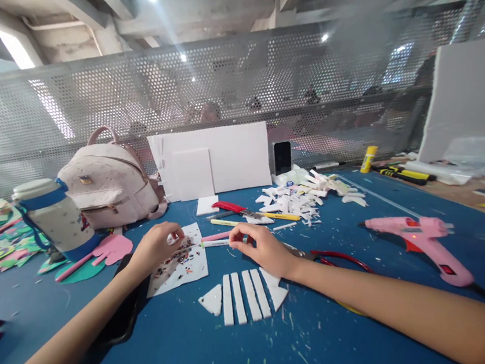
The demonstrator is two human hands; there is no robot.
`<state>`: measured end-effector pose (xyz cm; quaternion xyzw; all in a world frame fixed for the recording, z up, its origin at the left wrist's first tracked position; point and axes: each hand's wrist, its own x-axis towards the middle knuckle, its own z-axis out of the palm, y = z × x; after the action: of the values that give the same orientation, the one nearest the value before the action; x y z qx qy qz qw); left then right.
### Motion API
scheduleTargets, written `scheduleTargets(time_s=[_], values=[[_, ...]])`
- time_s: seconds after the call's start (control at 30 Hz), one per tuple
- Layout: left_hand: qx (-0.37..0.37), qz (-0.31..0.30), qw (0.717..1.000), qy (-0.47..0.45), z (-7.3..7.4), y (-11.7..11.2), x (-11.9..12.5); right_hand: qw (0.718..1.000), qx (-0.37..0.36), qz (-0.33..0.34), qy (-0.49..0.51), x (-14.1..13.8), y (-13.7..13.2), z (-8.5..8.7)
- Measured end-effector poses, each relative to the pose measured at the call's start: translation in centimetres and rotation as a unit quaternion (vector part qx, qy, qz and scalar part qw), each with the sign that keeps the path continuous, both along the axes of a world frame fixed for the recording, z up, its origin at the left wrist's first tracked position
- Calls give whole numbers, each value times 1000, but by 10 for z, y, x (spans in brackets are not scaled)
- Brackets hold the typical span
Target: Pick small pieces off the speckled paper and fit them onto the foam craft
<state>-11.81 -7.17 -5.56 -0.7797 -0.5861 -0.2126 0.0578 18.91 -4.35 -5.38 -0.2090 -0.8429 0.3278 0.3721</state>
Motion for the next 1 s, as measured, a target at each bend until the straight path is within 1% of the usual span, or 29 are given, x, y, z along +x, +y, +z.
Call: scheduleTargets(time_s=[0.1, 0.17, 0.23, 0.33, 0.43, 0.5, 0.63, 0.73, 0.83, 1.0], values=[[-5, -2, 999, -51, 2, -2, 3, 1000, 1, -1, 0, 0, 0, 1], [-5, -11, 994, -108, 5, -5, 12, 1000, 3, -1, 1, 0, -1, 1], [-9, -31, 982, -187, 7, -12, 27, 1000, 5, -3, 3, 0, -1, 1], [-27, -42, 952, -302, 7, -24, 58, 1000, 15, 0, 9, 0, -2, 2], [-37, -56, 932, -356, 2, -36, 85, 999, 46, 8, 14, 1, -4, 2], [-52, -57, 926, -371, -3, -41, 97, 997, 72, 14, 13, 1, -5, 2], [-63, -71, 907, -409, -11, -45, 103, 992, 122, 14, -7, 2, -4, -2], [-67, -80, 893, -437, -14, -46, 103, 989, 143, 15, -23, 1, -2, -6], [-65, -80, 889, -446, -13, -47, 104, 990, 141, 16, -22, 1, -2, -6], [-56, -74, 891, -444, -12, -48, 104, 990, 135, 18, -20, 1, -5, -1]])
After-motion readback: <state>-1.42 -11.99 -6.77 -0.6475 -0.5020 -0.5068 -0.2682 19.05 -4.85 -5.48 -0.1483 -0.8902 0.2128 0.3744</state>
